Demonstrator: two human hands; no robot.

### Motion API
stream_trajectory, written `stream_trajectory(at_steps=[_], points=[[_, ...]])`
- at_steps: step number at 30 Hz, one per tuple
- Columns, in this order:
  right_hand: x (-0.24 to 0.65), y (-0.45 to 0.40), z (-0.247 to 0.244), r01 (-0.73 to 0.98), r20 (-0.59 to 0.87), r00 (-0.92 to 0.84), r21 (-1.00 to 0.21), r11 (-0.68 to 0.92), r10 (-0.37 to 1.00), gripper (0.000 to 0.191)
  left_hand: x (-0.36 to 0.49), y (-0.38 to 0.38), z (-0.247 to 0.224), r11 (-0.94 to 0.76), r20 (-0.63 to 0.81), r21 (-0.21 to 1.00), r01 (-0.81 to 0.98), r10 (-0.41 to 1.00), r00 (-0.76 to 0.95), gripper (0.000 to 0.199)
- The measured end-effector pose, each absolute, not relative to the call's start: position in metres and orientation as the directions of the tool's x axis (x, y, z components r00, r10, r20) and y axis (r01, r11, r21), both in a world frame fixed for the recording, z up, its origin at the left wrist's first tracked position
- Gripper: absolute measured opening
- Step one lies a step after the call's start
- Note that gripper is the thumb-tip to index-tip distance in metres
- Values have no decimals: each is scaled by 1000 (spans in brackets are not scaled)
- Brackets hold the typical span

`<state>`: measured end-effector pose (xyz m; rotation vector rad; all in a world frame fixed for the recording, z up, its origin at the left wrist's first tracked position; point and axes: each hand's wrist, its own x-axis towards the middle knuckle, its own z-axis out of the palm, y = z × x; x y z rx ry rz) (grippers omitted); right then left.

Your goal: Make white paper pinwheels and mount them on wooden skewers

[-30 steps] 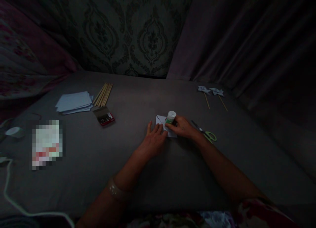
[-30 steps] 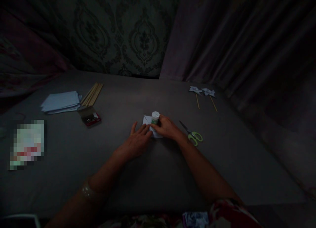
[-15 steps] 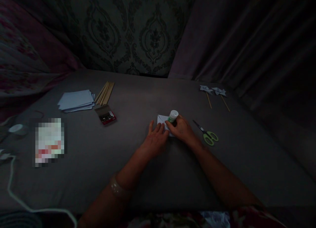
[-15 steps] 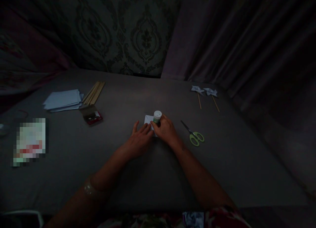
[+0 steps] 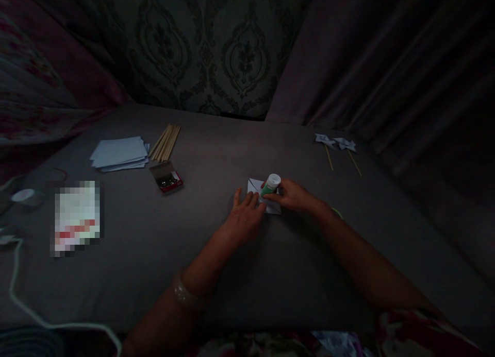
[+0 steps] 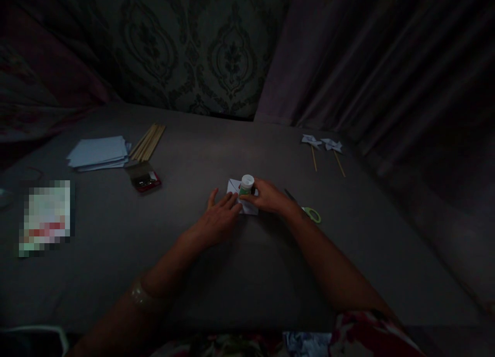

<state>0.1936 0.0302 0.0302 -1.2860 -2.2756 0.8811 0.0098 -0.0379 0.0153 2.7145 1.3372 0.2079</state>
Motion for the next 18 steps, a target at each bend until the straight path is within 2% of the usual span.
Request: stream_trajectory(at_steps=[2, 6, 10, 13, 18], points=[[188, 23, 28, 702, 81, -411, -608, 372, 908, 21, 10, -38, 14, -605, 81, 161, 780, 796, 600, 30], [164, 0, 17, 848, 245, -124, -477, 231, 962, 22, 10, -39, 12, -594, 75, 175, 785, 803, 591, 37], [149, -12, 9, 889, 303, 25, -442, 117, 953, 27, 8, -38, 12, -594, 59, 207, 777, 801, 596, 41], [156, -6, 12, 886, 263, -46, -434, 161, 964, 25, 6, -37, 12, -592, 70, 234, 771, 802, 594, 35], [184, 21, 24, 822, 152, -370, -406, 399, 917, 18, 5, -36, 13, -587, 93, 226, 777, 807, 583, 30]])
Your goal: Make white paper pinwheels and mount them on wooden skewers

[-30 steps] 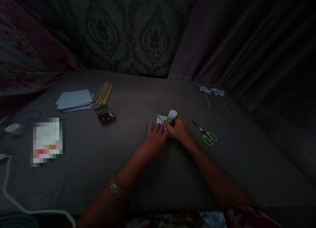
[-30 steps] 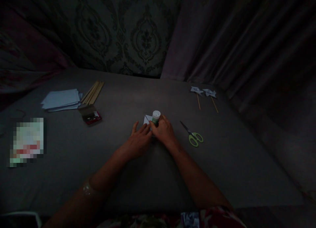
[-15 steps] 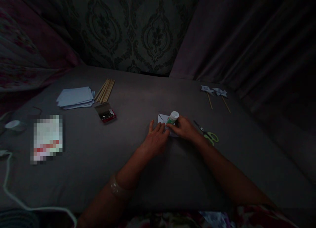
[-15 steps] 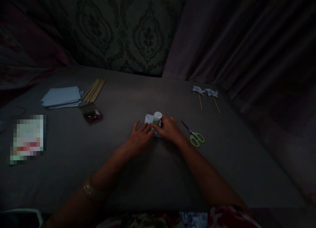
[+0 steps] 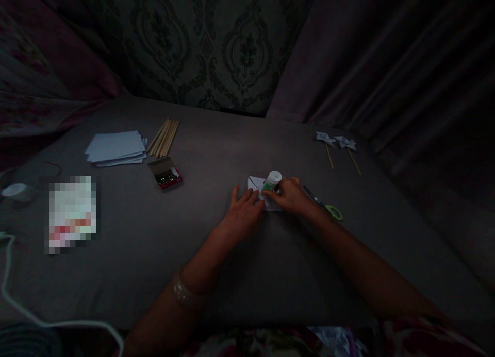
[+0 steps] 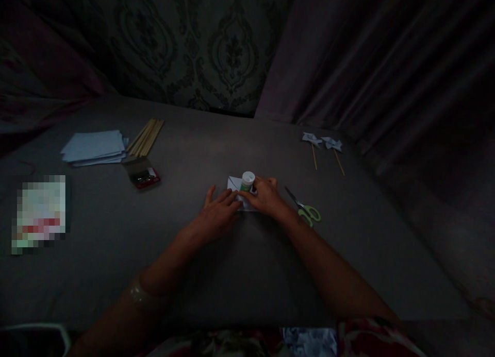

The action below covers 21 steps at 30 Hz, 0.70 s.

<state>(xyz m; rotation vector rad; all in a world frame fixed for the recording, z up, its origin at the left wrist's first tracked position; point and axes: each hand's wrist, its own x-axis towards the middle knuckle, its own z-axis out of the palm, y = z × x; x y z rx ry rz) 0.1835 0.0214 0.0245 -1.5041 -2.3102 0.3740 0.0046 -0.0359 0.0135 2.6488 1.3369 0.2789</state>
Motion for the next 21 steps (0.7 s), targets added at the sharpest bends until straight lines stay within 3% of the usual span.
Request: stream_trajectory(at_steps=[3, 6, 16, 18, 21], points=[[194, 36, 26, 773, 98, -493, -406, 487, 864, 20, 5, -37, 16, -580, 89, 204, 789, 813, 575, 30], [195, 37, 22, 767, 103, -500, -409, 495, 860, 22, 5, -37, 20, -562, 84, 212, 800, 826, 558, 30], [165, 7, 8, 877, 314, -151, -394, 274, 937, 27, 6, -38, 20, -562, 101, 194, 804, 826, 554, 30], [164, 12, 7, 862, 296, -81, -459, 217, 952, 29, 6, -38, 21, -567, 103, 181, 804, 824, 558, 29], [171, 22, 8, 722, 130, 61, -690, 46, 990, 33, 6, -38, 23, -577, 104, 151, 803, 817, 568, 27]])
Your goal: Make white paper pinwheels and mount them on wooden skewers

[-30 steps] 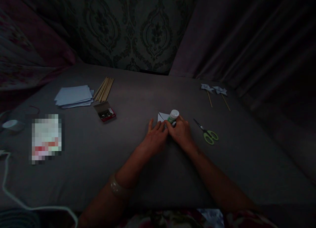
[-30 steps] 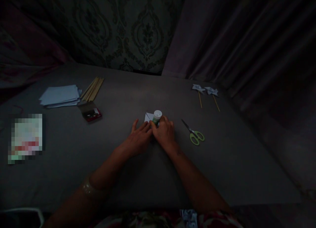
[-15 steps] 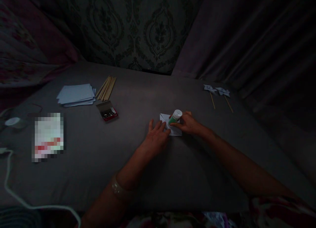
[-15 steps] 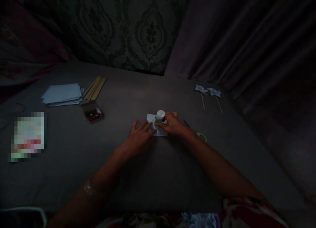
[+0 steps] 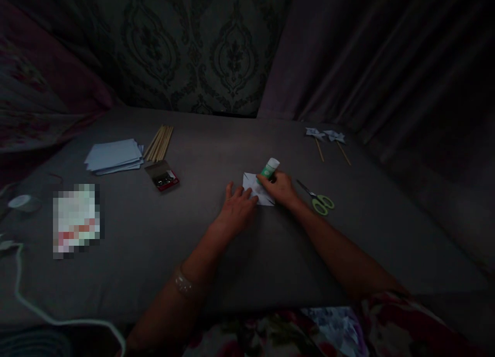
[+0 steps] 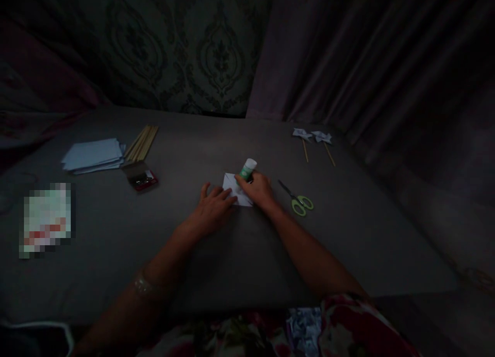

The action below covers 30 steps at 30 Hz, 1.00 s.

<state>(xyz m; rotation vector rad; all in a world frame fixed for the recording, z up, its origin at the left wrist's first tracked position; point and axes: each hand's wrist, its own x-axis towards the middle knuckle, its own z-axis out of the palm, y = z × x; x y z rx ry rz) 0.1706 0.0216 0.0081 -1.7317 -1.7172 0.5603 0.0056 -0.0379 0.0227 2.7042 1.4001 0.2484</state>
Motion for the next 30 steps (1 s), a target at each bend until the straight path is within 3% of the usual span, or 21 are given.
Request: stream_trajectory(at_steps=[4, 7, 11, 14, 17, 23, 26, 30], points=[[188, 25, 18, 392, 109, 262, -920, -3, 959, 41, 5, -37, 23, -589, 99, 107, 801, 808, 581, 26], [201, 18, 23, 251, 110, 382, -968, 12, 918, 44, 5, -36, 22, -600, 110, 97, 794, 799, 591, 26], [211, 8, 16, 204, 32, 386, -978, -52, 922, 41, 2, -34, 23, -587, 147, 106, 803, 808, 571, 24], [212, 5, 9, 253, 23, 361, -965, -74, 932, 39, 1, -33, 24, -590, 153, 114, 799, 805, 573, 26], [204, 4, 11, 407, 82, 271, -913, -36, 959, 36, 2, -32, 23, -596, 134, 141, 790, 802, 582, 30], [175, 5, 21, 761, 207, 21, -638, 119, 978, 23, 7, -32, 16, -594, 64, 167, 787, 803, 593, 38], [167, 8, 18, 818, 268, -70, -536, 209, 961, 21, 8, -32, 17, -580, 38, 173, 796, 812, 583, 38], [170, 15, 16, 823, 260, -167, -494, 279, 951, 20, 7, -33, 20, -562, 34, 195, 804, 823, 568, 38]])
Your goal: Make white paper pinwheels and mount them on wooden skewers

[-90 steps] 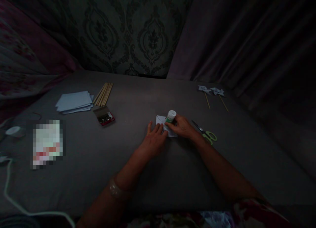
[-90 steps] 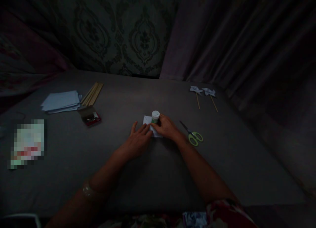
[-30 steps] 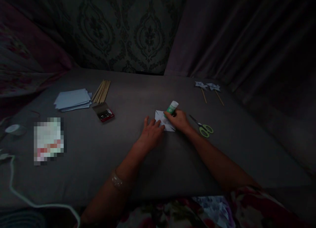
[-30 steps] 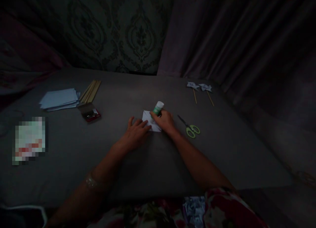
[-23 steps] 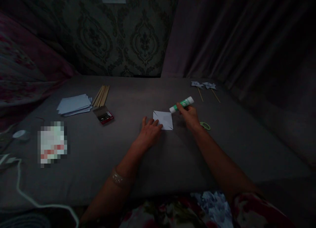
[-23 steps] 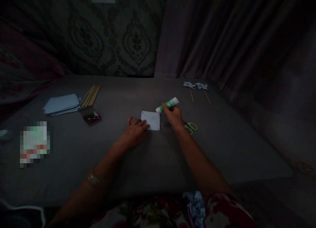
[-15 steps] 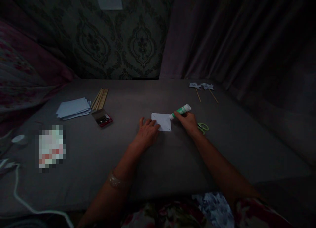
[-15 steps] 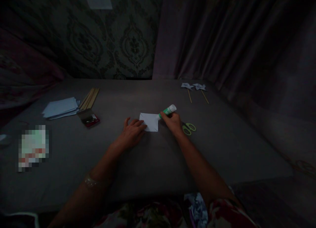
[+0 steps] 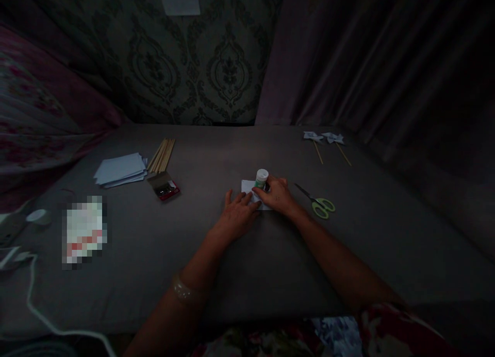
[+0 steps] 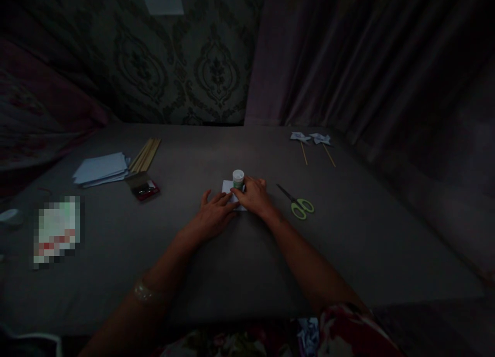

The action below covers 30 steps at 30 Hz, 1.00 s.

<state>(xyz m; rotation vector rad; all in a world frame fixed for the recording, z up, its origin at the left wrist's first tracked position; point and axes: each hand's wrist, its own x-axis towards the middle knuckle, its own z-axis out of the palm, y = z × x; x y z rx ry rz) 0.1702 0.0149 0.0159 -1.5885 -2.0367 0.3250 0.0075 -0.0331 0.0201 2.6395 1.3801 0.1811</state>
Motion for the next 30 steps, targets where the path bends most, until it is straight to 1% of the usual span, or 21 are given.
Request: stream_trajectory(at_steps=[5, 11, 14, 18, 22, 27, 30], points=[[182, 28, 23, 822, 155, -347, -424, 380, 925, 18, 7, -34, 20, -569, 64, 221, 792, 819, 571, 35], [183, 26, 24, 814, 180, -306, -460, 355, 935, 18, 9, -35, 20, -558, 47, 215, 801, 825, 562, 35], [183, 25, 24, 815, 157, -343, -441, 377, 926, 18, 9, -35, 19, -569, 65, 204, 796, 820, 569, 35], [185, 27, 24, 809, 194, -330, -447, 382, 924, 17, 8, -35, 17, -573, 62, 187, 798, 818, 572, 35], [186, 28, 24, 804, 146, -378, -438, 403, 914, 19, 8, -35, 18, -580, 69, 186, 793, 813, 578, 36], [186, 29, 25, 791, 174, -347, -474, 387, 922, 18, 9, -36, 20, -580, 60, 189, 793, 812, 580, 36], [188, 30, 25, 785, 128, -403, -462, 414, 906, 18, 9, -36, 19, -583, 71, 198, 788, 810, 582, 36]])
